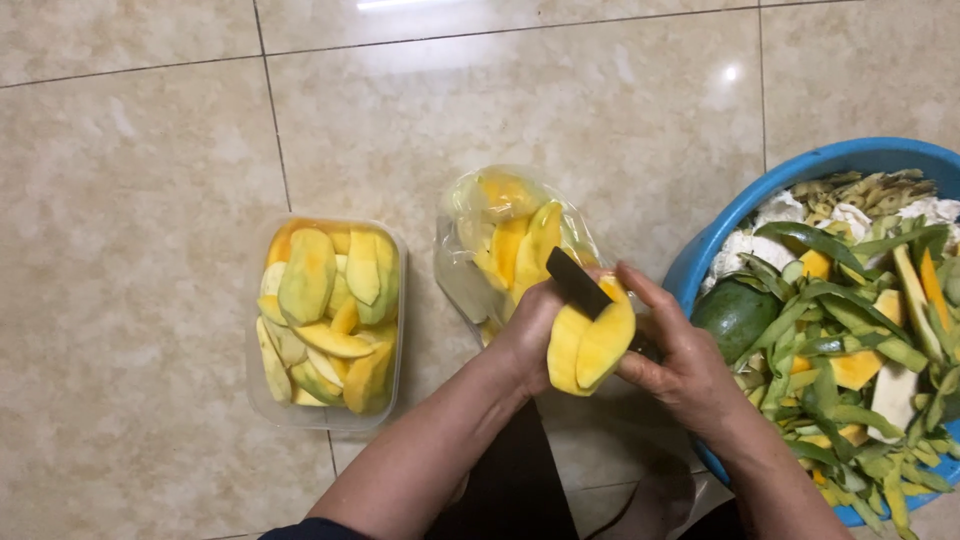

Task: Peeling and slicing mangoes with a knife and placing the fruit into a container

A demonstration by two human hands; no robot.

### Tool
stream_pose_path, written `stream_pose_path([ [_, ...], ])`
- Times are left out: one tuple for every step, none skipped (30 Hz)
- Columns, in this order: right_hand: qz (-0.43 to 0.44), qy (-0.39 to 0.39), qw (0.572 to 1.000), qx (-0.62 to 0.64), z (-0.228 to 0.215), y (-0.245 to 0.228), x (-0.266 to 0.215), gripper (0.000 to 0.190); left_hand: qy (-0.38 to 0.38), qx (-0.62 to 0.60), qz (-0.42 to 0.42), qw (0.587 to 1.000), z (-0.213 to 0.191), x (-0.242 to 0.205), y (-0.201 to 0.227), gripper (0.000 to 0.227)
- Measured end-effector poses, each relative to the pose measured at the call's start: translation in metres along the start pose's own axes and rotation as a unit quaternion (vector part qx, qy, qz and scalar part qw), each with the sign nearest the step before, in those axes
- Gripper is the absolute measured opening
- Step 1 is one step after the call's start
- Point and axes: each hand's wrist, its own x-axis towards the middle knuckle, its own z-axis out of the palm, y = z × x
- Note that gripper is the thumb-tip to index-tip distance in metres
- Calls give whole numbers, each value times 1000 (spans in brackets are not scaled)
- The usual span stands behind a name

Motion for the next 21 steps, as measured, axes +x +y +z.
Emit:
stream_pose_path([
  [8, 8, 999, -41, -2, 1, -1, 101, -20, -9, 1, 1000, 2, -1, 2, 37],
  [8, 9, 999, -41, -2, 1, 0, 101, -19, -9, 1, 1000, 5, -7, 10, 37],
  [26, 22, 997, -68, -3, 1, 0, 104, -46, 19, 0, 999, 9, -11, 17, 48],
  [44, 36, 994, -96, -5, 2, 0, 107, -72, 46, -1, 996, 13, -14, 23, 60],
  [46, 38, 994, -96, -7, -3, 0, 107, -74, 46, -3, 996, 12, -19, 25, 60],
  [82, 28, 990, -113, -8, -9, -1, 111, -86, 71, -5, 994, 11, -24, 27, 74],
  [117, 18, 984, -130, -10, -15, -1, 116, -97, 96, -6, 991, 10, -29, 28, 90],
  [119, 20, 984, -130, -12, -19, -1, 116, -98, 96, -8, 990, 9, -26, 27, 90],
  [129, 1, 983, -132, -12, -24, 0, 116, -98, 125, -12, 987, 8, -25, 27, 95],
  [138, -18, 981, -135, -12, -29, 0, 117, -98, 153, -17, 983, 6, -24, 26, 101],
  [138, -18, 981, -134, -13, -28, 1, 117, -98, 154, -17, 983, 4, -23, 24, 101],
  [143, -25, 981, -130, -14, -26, 3, 119, -93, 151, -11, 984, 1, -21, 21, 97],
  [151, -31, 980, -126, -16, -24, 3, 120, -89, 147, -7, 985, 0, -20, 17, 94],
  [152, -30, 980, -126, -16, -27, 2, 120, -90, 146, -9, 985, 1, -21, 18, 94],
  [153, -30, 981, -113, -16, -30, 2, 119, -90, 145, -14, 985, 2, -22, 20, 94],
  [154, -30, 983, -100, -16, -33, 2, 117, -89, 143, -18, 986, 3, -24, 21, 94],
  [154, -30, 983, -99, -17, -26, 2, 117, -89, 143, -18, 986, 3, -24, 22, 94],
  [150, -29, 984, -92, -17, -20, 1, 115, -88, 138, -18, 986, 3, -26, 23, 91],
  [147, -28, 985, -85, -17, -13, 1, 112, -86, 134, -18, 987, 3, -27, 24, 88],
  [147, -29, 985, -84, -16, -15, 0, 112, -85, 134, -18, 987, 6, -30, 27, 88],
  [137, -25, 987, -82, -16, -18, 0, 108, -65, 140, -47, 987, 8, -32, 29, 84],
])
